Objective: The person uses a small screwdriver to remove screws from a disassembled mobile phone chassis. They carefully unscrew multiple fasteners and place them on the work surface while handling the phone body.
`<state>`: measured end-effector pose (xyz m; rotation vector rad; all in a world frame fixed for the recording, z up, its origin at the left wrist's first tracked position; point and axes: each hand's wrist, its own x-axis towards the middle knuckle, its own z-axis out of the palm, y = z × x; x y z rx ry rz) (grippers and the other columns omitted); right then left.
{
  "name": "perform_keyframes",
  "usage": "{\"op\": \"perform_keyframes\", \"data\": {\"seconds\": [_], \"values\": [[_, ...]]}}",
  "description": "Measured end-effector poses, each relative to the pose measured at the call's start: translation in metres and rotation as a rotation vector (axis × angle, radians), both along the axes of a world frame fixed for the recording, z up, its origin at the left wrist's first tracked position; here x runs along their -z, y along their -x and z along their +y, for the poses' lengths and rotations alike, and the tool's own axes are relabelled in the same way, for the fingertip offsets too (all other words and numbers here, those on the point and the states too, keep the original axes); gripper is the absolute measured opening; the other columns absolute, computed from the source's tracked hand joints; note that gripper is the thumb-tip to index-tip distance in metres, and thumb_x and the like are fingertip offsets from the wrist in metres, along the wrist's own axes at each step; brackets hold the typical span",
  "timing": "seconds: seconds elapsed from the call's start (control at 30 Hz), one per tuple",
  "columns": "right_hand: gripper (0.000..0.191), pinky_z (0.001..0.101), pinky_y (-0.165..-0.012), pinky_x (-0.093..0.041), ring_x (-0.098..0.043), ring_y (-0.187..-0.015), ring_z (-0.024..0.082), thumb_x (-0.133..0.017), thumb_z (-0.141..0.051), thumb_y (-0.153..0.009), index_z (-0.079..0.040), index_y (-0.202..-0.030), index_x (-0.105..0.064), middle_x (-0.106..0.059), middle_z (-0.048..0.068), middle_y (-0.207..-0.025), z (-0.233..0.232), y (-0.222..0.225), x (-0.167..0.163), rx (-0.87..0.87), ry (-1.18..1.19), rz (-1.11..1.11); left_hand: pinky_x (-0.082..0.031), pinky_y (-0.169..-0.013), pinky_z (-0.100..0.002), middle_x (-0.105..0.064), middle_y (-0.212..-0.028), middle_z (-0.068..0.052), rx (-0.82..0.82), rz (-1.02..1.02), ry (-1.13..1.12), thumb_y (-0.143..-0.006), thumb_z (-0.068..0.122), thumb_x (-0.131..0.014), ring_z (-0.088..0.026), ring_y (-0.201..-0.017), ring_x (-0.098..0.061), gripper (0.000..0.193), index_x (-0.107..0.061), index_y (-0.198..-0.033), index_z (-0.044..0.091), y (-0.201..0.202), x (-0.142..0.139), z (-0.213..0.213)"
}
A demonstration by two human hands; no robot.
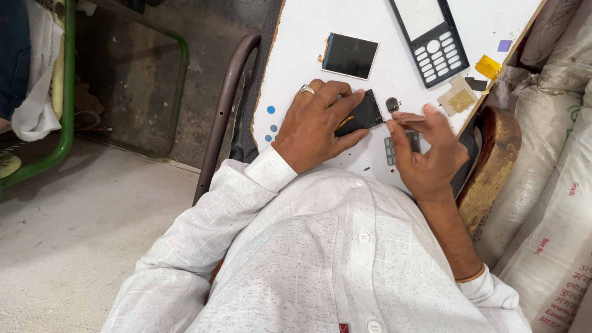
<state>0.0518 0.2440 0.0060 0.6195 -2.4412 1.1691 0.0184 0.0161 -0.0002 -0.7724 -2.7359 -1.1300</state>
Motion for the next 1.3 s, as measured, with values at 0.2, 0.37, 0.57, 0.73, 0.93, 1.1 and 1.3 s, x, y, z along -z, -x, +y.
{"op": "perform_keyframes", "data": {"seconds": [0.2,0.37,0.57,0.73,0.93,1.1,1.3], "values": [[0.051,0.0355,-0.075,-0.062,-0.077,-0.09,0.026,-0.085,-0.001,-0.098,-0.013,-0.135,-0.051,-0.077,0.012,-0.108,-0.005,0.002,-0.01,0.035,-0.331,0.196,-0.049,-0.095,-0.044,-0.062,-0.122,-0.01,-0.035,-0.034,-0.062,-0.08,0.039,-0.084,-0.032,-0.108,-0.059,0.059,-0.068,-0.13,0.011,0.002,0.005,-0.001],[0.044,0.0336,-0.076,-0.059,-0.074,-0.092,0.027,-0.081,-0.004,-0.104,-0.006,-0.137,-0.051,-0.075,0.012,-0.111,-0.009,0.003,-0.008,-0.018,-0.326,0.241,-0.052,-0.093,-0.042,-0.066,-0.115,-0.008,-0.031,0.042,-0.039,-0.081,0.045,-0.08,-0.028,-0.103,-0.063,0.058,-0.069,-0.126,0.01,0.012,-0.003,-0.007],[0.051,0.0301,-0.075,-0.059,-0.077,-0.093,0.023,-0.082,-0.005,-0.1,-0.011,-0.142,-0.053,-0.076,0.011,-0.103,0.002,-0.001,0.011,-0.002,-0.313,0.14,-0.055,-0.093,-0.038,-0.067,-0.116,-0.007,-0.034,0.04,0.013,-0.081,0.047,-0.079,-0.026,-0.103,-0.066,0.06,-0.07,-0.126,0.008,0.008,0.001,-0.007],[0.053,0.0317,-0.077,-0.061,-0.077,-0.094,0.026,-0.083,-0.002,-0.098,-0.007,-0.14,-0.051,-0.074,0.015,-0.104,0.0,0.003,0.01,-0.001,-0.253,0.118,-0.056,-0.09,-0.037,-0.066,-0.116,-0.008,-0.04,0.034,0.093,-0.081,0.051,-0.076,-0.026,-0.106,-0.066,0.063,-0.07,-0.126,0.009,0.01,0.002,-0.006],[0.047,0.0317,-0.082,-0.061,-0.076,-0.098,0.025,-0.077,-0.002,-0.102,-0.009,-0.139,-0.05,-0.075,0.015,-0.11,-0.006,0.0,-0.01,-0.081,-0.324,0.086,-0.055,-0.09,-0.037,-0.066,-0.114,-0.007,-0.045,0.07,0.1,-0.081,0.052,-0.075,-0.026,-0.106,-0.066,0.062,-0.07,-0.126,0.01,0.009,0.007,-0.005],[0.039,0.0358,-0.079,-0.061,-0.076,-0.091,0.03,-0.079,-0.002,-0.095,-0.008,-0.127,-0.057,-0.075,0.019,-0.102,-0.012,0.006,-0.008,-0.003,-0.354,0.096,-0.055,-0.094,-0.038,-0.067,-0.112,-0.004,-0.059,0.054,0.044,-0.08,0.052,-0.076,-0.025,-0.104,-0.067,0.059,-0.071,-0.126,0.016,0.008,0.012,-0.003],[0.039,0.0376,-0.083,-0.061,-0.076,-0.091,0.031,-0.076,-0.002,-0.097,-0.005,-0.129,-0.053,-0.074,0.022,-0.101,-0.009,0.038,0.028,0.06,-0.321,-0.142,-0.056,-0.087,-0.033,-0.067,-0.116,-0.003,-0.076,0.055,0.066,-0.081,0.057,-0.072,-0.022,-0.101,-0.068,0.06,-0.071,-0.126,0.019,0.007,0.004,-0.009]]}}
